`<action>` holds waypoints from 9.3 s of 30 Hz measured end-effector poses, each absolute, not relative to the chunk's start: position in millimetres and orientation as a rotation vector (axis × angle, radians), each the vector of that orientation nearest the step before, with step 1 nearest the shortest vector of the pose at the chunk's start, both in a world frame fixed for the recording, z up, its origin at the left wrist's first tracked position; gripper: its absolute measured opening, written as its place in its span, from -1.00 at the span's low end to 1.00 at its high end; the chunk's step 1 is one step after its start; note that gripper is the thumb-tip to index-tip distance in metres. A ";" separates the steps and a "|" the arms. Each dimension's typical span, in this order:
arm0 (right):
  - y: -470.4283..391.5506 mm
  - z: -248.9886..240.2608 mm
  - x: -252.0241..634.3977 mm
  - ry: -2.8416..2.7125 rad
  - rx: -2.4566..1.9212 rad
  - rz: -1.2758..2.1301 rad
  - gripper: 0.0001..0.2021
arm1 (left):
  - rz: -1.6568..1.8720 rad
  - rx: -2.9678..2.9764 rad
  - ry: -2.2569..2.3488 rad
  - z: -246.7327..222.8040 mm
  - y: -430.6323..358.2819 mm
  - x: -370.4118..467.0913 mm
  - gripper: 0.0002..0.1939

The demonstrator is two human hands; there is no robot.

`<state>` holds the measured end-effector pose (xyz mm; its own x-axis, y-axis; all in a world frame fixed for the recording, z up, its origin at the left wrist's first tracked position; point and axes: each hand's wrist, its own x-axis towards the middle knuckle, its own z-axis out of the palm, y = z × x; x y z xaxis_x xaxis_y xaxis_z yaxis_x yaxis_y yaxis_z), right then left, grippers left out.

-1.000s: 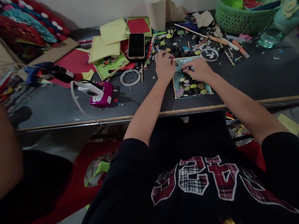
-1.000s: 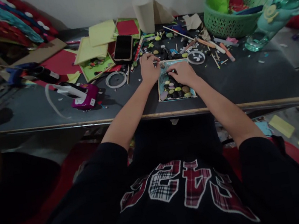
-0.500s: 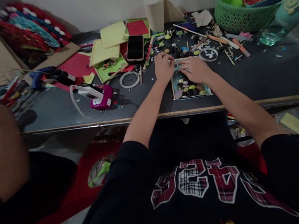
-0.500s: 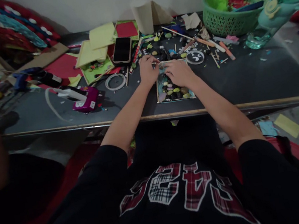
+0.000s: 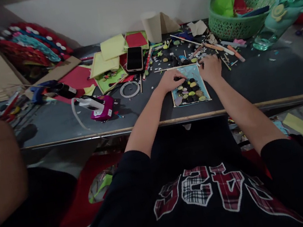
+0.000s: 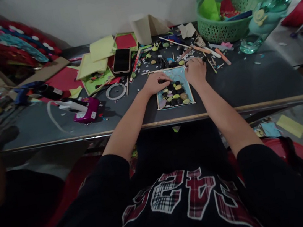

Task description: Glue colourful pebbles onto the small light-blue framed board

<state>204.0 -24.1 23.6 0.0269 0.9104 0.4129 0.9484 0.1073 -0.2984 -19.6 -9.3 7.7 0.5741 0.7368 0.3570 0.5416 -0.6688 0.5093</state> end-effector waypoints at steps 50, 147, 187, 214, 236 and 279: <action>-24.2 22.6 199.3 -1.757 -1.830 -0.048 -0.79 | 0.846 2.614 1.156 13.6 -18.7 -17.8 -0.04; -12.4 5.8 188.3 -1.863 -1.115 0.251 -0.42 | 1.326 2.519 1.166 -8.3 -4.2 -10.2 -0.32; -6.1 8.3 171.0 -1.837 -1.086 0.644 -0.68 | 1.256 2.724 1.023 -12.4 3.8 -5.8 -0.45; 26.9 -9.6 232.8 -1.651 -1.317 0.198 -0.73 | 1.398 2.503 1.098 -11.9 -7.4 4.5 -0.39; 2.7 2.2 197.8 -1.799 -1.164 0.403 -0.66 | 1.237 2.375 1.075 -27.6 22.3 -5.7 -0.62; 25.6 -12.0 215.2 -1.489 -1.154 0.384 -0.17 | 1.160 2.024 1.782 -18.6 26.5 -31.3 -0.65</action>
<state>215.2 25.6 -12.0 0.1394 0.8128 0.5656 0.4377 0.4618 -0.7715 -31.3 26.5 -18.6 -0.0384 0.9088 0.4154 0.7476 -0.2497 0.6154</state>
